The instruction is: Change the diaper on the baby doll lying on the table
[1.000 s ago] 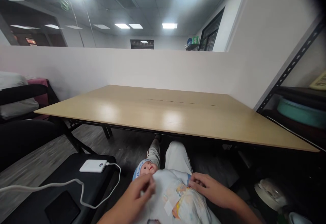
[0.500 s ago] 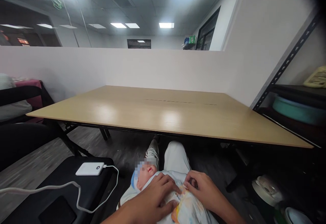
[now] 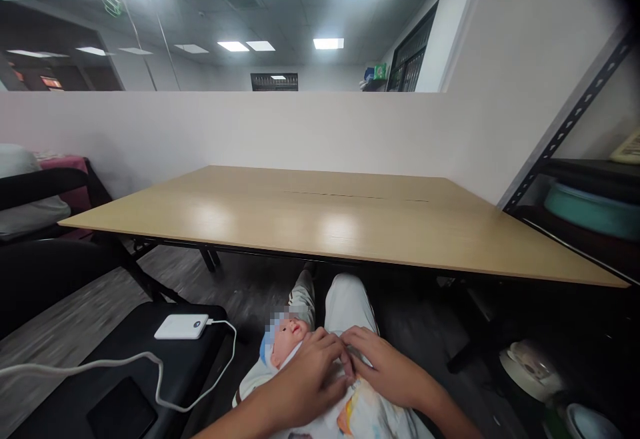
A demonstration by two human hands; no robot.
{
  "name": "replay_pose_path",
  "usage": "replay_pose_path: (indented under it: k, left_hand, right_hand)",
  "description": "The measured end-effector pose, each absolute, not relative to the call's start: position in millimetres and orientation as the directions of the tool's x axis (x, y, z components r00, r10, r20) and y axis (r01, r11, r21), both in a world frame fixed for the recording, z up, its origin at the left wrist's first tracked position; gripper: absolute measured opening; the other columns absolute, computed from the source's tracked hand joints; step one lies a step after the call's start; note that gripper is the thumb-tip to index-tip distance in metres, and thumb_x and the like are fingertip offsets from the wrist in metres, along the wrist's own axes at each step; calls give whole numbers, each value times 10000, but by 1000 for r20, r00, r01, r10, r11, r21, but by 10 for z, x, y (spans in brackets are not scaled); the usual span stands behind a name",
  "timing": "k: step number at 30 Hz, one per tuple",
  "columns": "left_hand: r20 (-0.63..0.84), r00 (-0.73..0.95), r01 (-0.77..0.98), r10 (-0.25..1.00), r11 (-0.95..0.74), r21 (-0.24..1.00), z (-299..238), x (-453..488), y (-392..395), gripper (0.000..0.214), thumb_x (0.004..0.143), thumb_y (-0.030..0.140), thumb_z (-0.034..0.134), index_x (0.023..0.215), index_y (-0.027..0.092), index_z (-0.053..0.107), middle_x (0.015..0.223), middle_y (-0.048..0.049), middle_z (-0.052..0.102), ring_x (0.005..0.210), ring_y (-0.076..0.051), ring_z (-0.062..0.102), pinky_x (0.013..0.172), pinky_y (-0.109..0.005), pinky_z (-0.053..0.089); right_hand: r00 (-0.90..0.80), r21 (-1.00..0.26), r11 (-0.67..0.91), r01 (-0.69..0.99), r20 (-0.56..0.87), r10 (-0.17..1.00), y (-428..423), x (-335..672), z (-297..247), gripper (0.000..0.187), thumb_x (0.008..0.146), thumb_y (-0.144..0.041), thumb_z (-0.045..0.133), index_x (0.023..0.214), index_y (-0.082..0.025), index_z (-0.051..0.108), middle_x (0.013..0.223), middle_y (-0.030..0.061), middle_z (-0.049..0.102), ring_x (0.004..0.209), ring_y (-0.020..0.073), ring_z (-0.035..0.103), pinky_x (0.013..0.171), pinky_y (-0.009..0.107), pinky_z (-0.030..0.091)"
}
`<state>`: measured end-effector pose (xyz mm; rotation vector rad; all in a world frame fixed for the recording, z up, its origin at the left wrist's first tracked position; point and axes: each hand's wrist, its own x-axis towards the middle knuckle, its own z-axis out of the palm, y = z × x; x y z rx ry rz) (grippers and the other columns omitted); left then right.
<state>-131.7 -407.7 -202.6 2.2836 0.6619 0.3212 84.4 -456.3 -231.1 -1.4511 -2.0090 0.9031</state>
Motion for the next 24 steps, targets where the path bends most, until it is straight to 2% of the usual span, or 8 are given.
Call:
replay_pose_path:
  k: [5,10,16,20,24]
  left_hand:
    - [5,849,360,529,-585,727,-1935,-1416,-4127,166,917,204,610,1073,245,648,1140,-33,639,1123,-227,544,1007,-365,409]
    - [4,861,331,508,-569,753,-1949,-1498,-4134,280,894,244,678,1165,276,613,1145,-25,624,1093,-217,549,980,-345,432]
    - [44,883,267,467,-577,772,-1820,-1554,-4147,118,953,242,608,1068,254,635,1099,-19,677,1048,-192,591,959,-310,450]
    - [-14,942,209,334,-556,804,-1687,-1801,-4153,114,979,319,599,1078,282,643,1095,-1,715,1011,-176,644,977,-290,461]
    - [-61,978,174,202,-610,773,-1801,-2058,-4160,220,1000,463,553,947,272,650,957,-27,710,913,-201,664,947,-314,483]
  right_hand:
    - [-336,-751,230,619,11,942,-4574,811,-2248,220,1031,-260,470,1124,-247,668,1177,51,670,1126,207,615,1036,344,457]
    - [-355,-750,253,612,25,935,-4622,766,-2161,123,968,-186,537,957,-238,648,1073,19,658,1035,187,616,952,306,470]
    - [-324,-749,242,617,39,945,-4647,739,-2117,171,973,-224,546,1063,-245,690,1099,41,663,1095,211,606,1002,326,462]
    - [-263,-729,139,670,-59,963,-4798,845,-1972,191,1001,-368,543,1042,-275,705,1064,28,689,1054,225,624,978,337,474]
    - [-123,-733,-87,674,-227,966,-5179,1147,-1868,343,996,-561,495,1033,-317,734,1084,70,712,1038,281,638,971,383,493]
